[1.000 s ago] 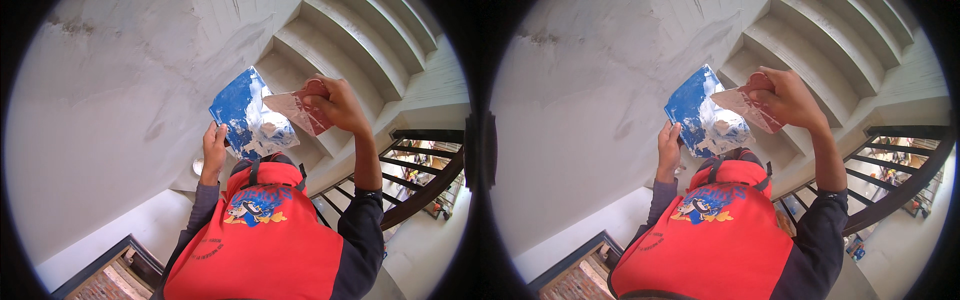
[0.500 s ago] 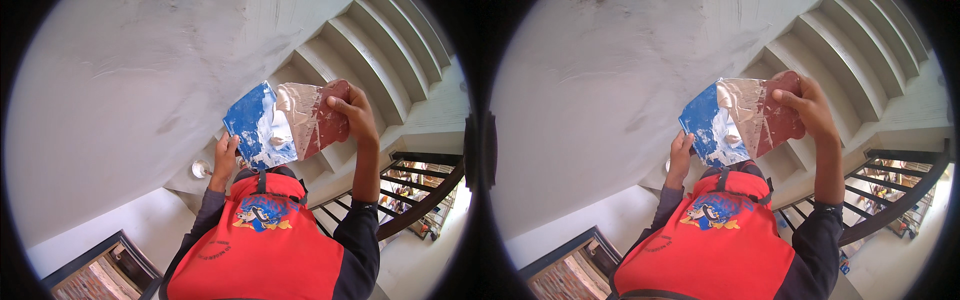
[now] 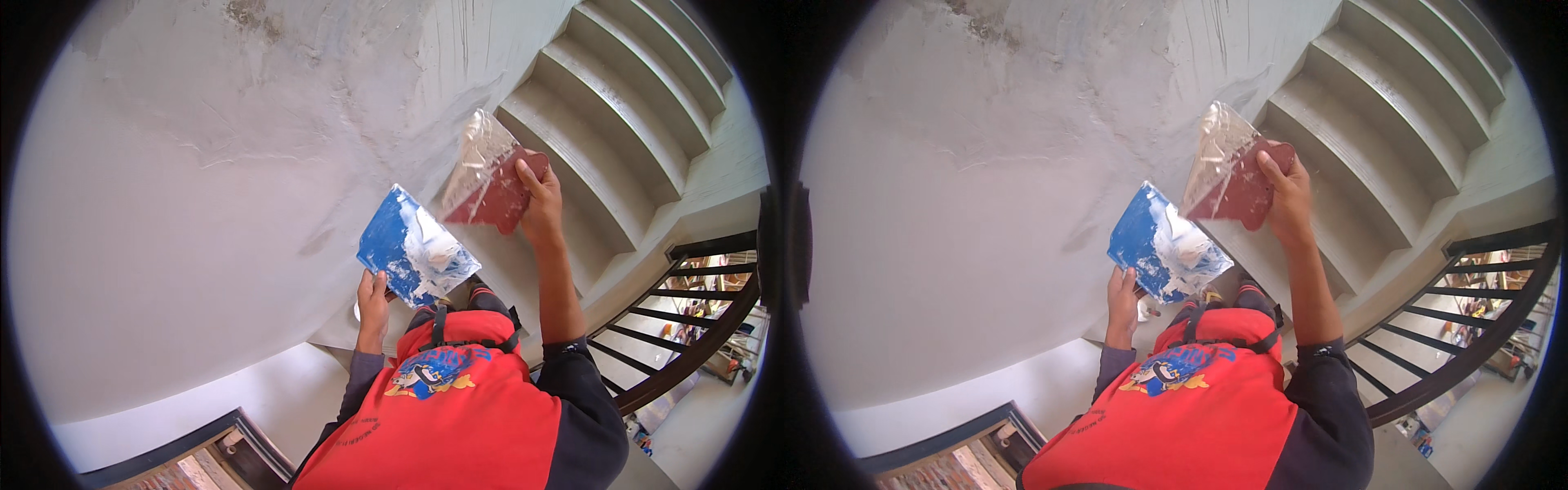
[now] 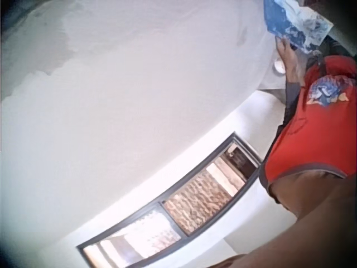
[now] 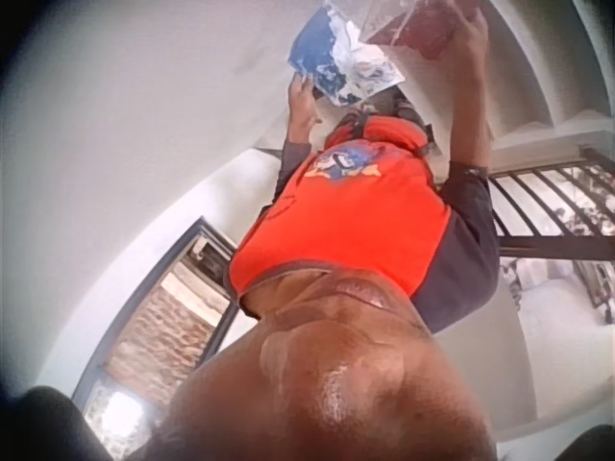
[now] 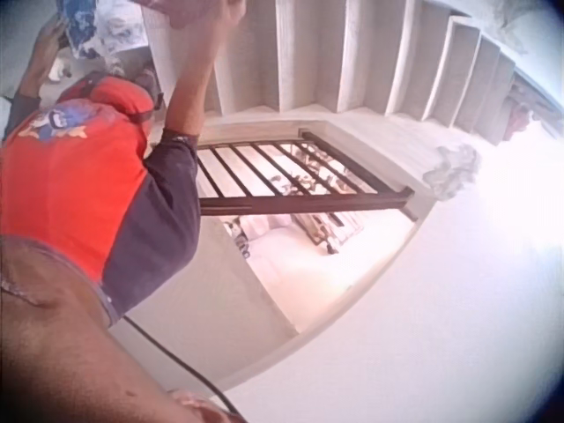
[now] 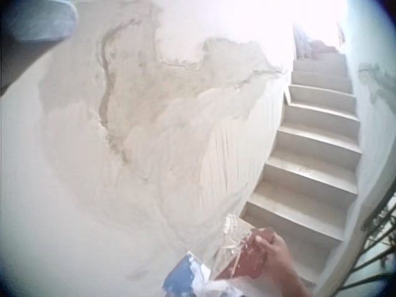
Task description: The person applies white plaster to a curved wall adjacent to a spiral staircase using a trowel and a hawk. They repeatedly scoop plaster from a container, transfer it to the hawk, and spread it onto the wall surface in smooth strokes.
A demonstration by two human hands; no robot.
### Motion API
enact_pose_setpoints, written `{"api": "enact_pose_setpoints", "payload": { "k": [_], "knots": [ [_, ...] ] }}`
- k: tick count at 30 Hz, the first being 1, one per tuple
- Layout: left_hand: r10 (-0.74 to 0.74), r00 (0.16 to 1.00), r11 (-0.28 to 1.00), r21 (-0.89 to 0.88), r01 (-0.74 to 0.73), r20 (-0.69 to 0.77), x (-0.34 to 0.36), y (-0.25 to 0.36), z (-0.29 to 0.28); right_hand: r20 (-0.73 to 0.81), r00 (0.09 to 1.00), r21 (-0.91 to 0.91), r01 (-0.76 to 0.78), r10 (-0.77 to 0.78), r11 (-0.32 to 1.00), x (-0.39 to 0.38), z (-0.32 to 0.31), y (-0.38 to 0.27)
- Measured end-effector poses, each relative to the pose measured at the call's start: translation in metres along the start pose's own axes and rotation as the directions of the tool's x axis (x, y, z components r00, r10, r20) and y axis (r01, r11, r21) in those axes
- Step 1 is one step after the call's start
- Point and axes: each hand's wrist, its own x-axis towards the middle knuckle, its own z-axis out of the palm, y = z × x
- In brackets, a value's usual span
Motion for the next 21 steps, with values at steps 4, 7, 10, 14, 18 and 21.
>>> {"api": "enact_pose_setpoints", "payload": {
  "k": [4,7,10,14,18,21],
  "knots": [
    [-0.05,0.988,0.999,-0.003,0.051,-0.143,-0.019,-0.01,-0.043,-0.155,0.967,-0.136,0.183,-0.204,0.974,0.03,0.009,0.074],
    [-0.055,0.965,0.998,-0.015,0.053,-0.257,-0.034,-0.018,-0.069,-0.224,0.933,-0.24,0.226,-0.28,0.944,0.06,0.026,0.136],
    [-0.031,0.917,0.999,-0.02,0.025,-0.399,-0.051,-0.019,-0.084,-0.308,0.885,-0.286,0.265,-0.35,0.921,0.081,0.054,0.19],
    [-0.05,0.865,0.998,-0.063,0.021,-0.5,-0.07,-0.016,-0.076,-0.4,0.85,-0.339,0.21,-0.343,0.917,0.117,0.059,0.254],
    [-0.065,0.82,0.994,-0.106,0.005,-0.568,-0.077,-0.018,-0.068,-0.364,0.858,-0.455,0.175,-0.362,0.873,0.127,0.083,0.266],
    [-0.081,0.813,0.992,-0.128,0.007,-0.576,-0.076,-0.019,-0.067,-0.31,0.859,-0.629,0.136,-0.407,0.766,0.123,0.104,0.259]
  ]
}}
